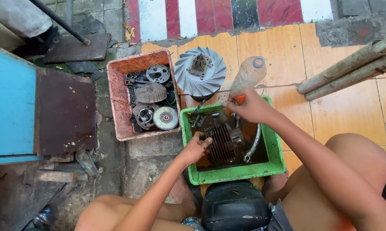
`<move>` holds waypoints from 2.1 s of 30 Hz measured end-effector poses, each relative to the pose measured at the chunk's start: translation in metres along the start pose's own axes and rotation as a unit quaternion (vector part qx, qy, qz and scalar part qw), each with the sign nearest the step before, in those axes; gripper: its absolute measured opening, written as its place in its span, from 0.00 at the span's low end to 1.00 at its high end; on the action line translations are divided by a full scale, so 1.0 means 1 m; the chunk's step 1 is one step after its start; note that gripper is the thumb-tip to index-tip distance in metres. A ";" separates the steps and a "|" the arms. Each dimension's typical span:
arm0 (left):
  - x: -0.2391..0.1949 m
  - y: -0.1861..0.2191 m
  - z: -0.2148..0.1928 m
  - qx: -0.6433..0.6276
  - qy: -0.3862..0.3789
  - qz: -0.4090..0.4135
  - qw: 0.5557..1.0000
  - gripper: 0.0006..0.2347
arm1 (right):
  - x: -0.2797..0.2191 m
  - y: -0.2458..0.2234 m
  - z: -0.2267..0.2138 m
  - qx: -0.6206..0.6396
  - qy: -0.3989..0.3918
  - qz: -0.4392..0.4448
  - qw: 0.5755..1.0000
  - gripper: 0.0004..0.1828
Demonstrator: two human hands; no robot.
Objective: Cleaning a motorcycle engine cylinder block using a brush and solvent in a tray
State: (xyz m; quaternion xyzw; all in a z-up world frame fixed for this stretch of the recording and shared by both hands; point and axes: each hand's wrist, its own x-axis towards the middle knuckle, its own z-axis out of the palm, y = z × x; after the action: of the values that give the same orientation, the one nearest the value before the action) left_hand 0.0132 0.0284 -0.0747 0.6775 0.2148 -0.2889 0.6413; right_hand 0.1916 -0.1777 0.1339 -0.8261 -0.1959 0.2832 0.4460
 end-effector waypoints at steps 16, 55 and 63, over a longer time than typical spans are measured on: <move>-0.007 0.009 -0.002 0.002 -0.008 -0.002 1.000 0.28 | -0.019 0.015 -0.004 -0.190 0.036 0.006 0.981 0.11; 0.002 -0.009 -0.003 -0.010 0.000 -0.003 1.000 0.26 | -0.042 -0.018 -0.008 -0.024 -0.118 -0.076 0.990 0.08; -0.008 0.004 -0.006 0.008 -0.009 -0.001 1.000 0.27 | -0.038 -0.008 -0.011 0.113 -0.133 -0.132 0.976 0.12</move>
State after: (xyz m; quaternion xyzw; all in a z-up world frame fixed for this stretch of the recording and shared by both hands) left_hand 0.0108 0.0342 -0.0661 0.6801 0.2067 -0.2974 0.6374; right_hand 0.1691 -0.2019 0.1570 -0.6923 -0.3270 0.3497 0.5399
